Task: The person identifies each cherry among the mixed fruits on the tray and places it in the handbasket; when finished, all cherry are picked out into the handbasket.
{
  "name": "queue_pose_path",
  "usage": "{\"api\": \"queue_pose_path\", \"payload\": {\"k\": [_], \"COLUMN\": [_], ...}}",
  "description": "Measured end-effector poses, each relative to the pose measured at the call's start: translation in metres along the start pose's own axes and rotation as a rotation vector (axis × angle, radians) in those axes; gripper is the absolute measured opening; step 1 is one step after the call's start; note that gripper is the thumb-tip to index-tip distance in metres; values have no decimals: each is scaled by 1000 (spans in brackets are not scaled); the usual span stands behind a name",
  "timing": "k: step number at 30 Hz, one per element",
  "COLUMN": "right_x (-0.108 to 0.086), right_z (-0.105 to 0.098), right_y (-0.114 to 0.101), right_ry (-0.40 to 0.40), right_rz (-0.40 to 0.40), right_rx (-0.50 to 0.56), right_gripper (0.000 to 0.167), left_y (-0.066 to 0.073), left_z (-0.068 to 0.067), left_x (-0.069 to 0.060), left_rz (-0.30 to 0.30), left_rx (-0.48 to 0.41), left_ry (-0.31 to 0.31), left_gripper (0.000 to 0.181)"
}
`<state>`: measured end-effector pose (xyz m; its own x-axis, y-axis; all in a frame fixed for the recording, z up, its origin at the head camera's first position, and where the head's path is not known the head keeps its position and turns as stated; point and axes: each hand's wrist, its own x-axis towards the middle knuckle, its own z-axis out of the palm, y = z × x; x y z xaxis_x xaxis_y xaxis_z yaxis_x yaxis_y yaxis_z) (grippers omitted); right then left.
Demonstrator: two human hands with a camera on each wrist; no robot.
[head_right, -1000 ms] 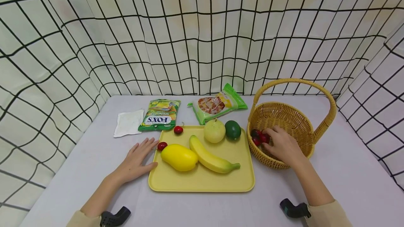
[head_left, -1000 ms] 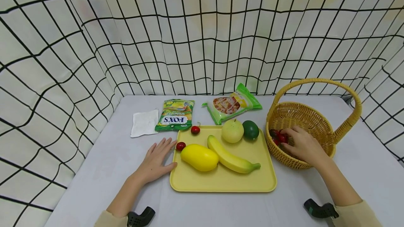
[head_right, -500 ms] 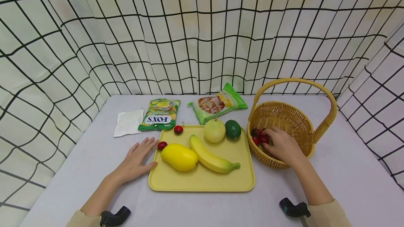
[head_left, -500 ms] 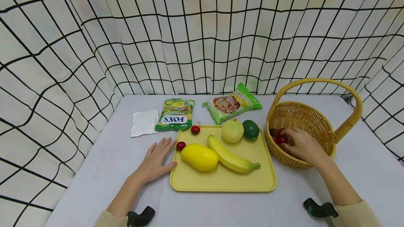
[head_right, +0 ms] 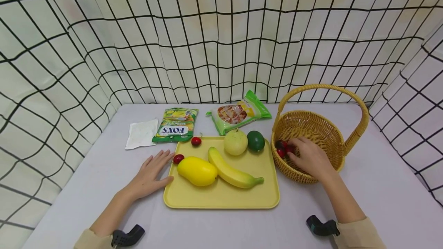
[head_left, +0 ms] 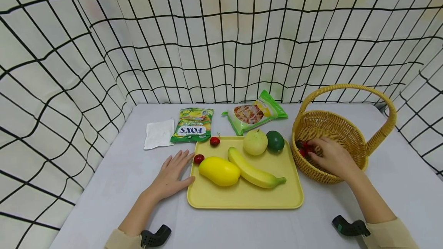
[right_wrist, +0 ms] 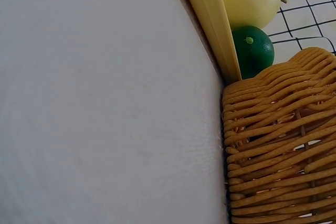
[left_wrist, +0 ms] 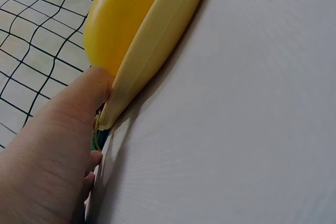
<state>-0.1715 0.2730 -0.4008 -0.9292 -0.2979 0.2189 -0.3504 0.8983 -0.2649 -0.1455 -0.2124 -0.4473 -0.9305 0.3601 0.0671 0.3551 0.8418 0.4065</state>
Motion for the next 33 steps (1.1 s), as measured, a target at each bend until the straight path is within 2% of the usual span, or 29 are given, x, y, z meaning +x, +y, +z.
{"api": "queue_pose_path", "payload": {"k": [11,19,26,33], "right_x": [-5,-6,-7,-4], "right_z": [-7,-9,-14,-12], "right_y": [-8,-25,-44,-58], "right_ry": [60,165,209,254], "right_rz": [-3,-80,-142,-259], "right_rx": [16,35,47,43], "right_gripper": [28,29,29,30], "left_y": [0,0,0,-1], "left_z": [2,2,1,0], "left_x": [1,1,1,0], "left_rz": [10,4,-2,-5], "left_rx": [4,14,0,-6], "left_ry": [13,17,3,3], "left_gripper": [72,71,69,68]}}
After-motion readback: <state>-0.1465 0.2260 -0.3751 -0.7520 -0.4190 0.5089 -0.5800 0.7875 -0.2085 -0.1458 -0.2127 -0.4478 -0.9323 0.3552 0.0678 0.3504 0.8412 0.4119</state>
